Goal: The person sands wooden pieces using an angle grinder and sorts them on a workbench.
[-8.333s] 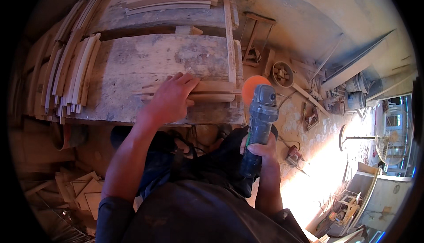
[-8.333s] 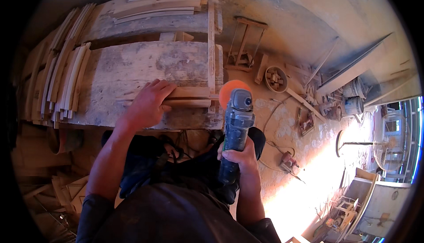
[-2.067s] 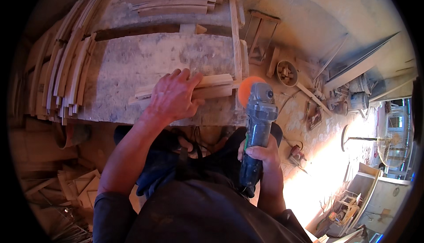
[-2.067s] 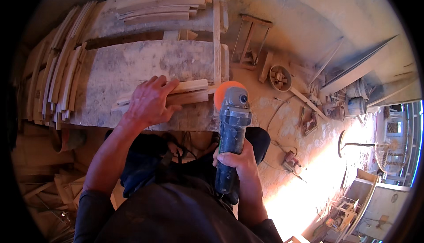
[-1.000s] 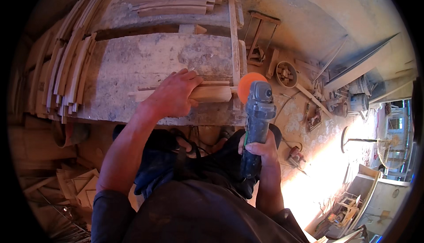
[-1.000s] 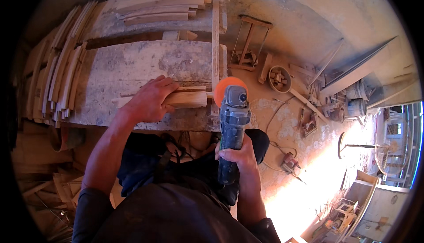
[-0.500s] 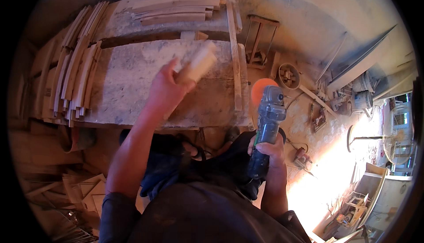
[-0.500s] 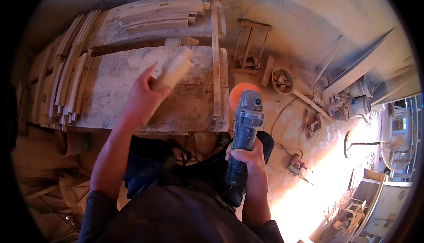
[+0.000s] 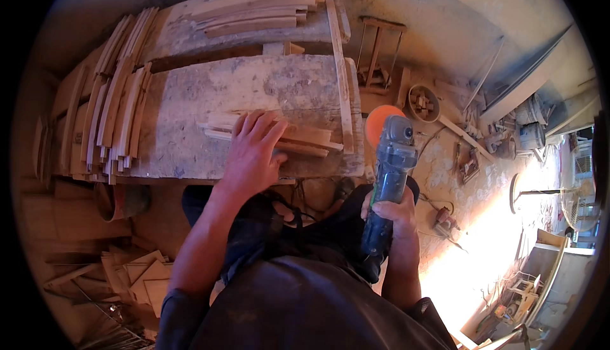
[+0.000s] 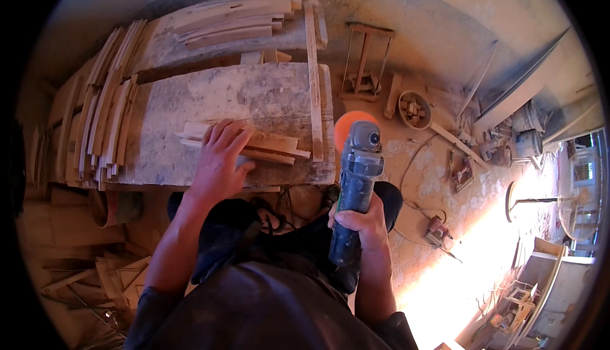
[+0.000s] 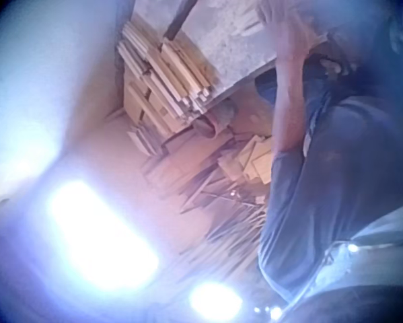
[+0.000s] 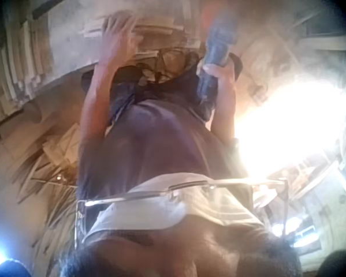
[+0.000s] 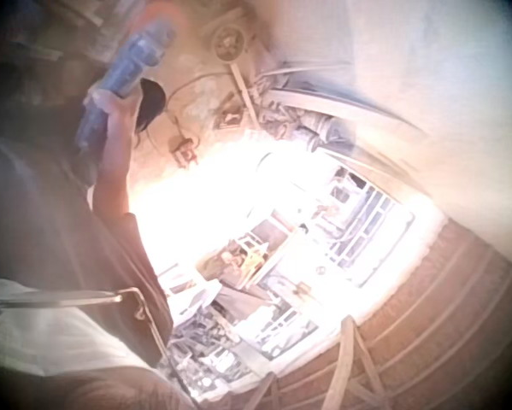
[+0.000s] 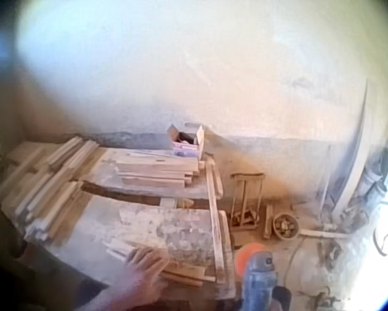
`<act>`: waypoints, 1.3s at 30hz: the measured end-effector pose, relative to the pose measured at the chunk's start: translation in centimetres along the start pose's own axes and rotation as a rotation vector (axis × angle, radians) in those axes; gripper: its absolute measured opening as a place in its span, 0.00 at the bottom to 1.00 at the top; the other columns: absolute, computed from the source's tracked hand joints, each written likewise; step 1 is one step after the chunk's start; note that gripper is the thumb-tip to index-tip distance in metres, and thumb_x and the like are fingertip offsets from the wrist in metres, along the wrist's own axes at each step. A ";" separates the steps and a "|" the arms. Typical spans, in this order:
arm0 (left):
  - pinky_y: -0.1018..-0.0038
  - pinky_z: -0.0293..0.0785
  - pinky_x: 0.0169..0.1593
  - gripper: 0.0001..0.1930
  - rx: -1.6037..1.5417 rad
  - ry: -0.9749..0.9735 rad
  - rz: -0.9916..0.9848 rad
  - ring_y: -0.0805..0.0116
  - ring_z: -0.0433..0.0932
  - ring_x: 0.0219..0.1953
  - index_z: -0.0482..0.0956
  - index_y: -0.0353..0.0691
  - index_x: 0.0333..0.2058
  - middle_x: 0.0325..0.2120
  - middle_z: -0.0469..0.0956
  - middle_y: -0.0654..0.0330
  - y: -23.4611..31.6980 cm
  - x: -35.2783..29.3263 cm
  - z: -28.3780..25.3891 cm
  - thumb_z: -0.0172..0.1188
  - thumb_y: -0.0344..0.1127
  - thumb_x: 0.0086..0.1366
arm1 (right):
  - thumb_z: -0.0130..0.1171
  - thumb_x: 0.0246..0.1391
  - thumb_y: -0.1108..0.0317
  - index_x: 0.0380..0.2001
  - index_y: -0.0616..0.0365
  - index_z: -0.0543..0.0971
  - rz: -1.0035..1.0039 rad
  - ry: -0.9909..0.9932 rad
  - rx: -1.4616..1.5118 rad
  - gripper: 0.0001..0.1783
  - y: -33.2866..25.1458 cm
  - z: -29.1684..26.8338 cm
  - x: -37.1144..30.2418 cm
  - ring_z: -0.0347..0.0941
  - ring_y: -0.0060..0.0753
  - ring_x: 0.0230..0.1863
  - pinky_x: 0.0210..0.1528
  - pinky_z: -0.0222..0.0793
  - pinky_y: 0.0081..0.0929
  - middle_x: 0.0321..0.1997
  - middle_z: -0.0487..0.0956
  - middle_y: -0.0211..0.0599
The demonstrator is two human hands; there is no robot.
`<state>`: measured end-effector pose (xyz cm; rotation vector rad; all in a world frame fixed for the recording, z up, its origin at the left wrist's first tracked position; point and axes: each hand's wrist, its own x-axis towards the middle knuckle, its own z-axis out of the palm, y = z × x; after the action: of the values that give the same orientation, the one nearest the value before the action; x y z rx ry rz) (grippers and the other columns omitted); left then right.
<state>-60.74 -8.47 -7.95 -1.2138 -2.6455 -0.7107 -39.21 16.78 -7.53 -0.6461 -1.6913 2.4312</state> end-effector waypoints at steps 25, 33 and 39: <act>0.58 0.75 0.59 0.25 -0.246 -0.219 -0.044 0.49 0.76 0.54 0.83 0.33 0.54 0.47 0.80 0.53 -1.5 3.4 0.1 0.74 0.33 0.58 | 0.74 0.39 0.64 0.41 0.67 0.80 0.067 -0.125 -0.093 0.26 0.0 1.8 3.1 0.83 0.38 0.29 0.36 0.81 0.35 0.30 0.84 0.45; 0.58 0.73 0.59 0.25 -0.242 -0.221 -0.049 0.50 0.76 0.55 0.83 0.34 0.53 0.47 0.80 0.54 -1.5 3.3 -0.2 0.75 0.33 0.56 | 0.74 0.38 0.64 0.42 0.68 0.79 0.054 -0.060 -0.093 0.27 0.9 0.7 2.0 0.83 0.40 0.28 0.33 0.80 0.35 0.30 0.84 0.46; 0.55 0.70 0.59 0.22 -0.113 0.046 0.029 0.49 0.76 0.55 0.84 0.37 0.51 0.48 0.80 0.55 0.6 0.6 1.9 0.74 0.36 0.57 | 0.71 0.39 0.62 0.50 0.68 0.73 0.047 -0.006 -0.075 0.34 0.1 0.5 0.4 0.82 0.40 0.27 0.33 0.80 0.35 0.29 0.83 0.48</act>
<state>-60.60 -6.80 -9.18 -1.2449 -2.5762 -0.8831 -39.73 16.46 -7.60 -0.6963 -1.7978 2.4132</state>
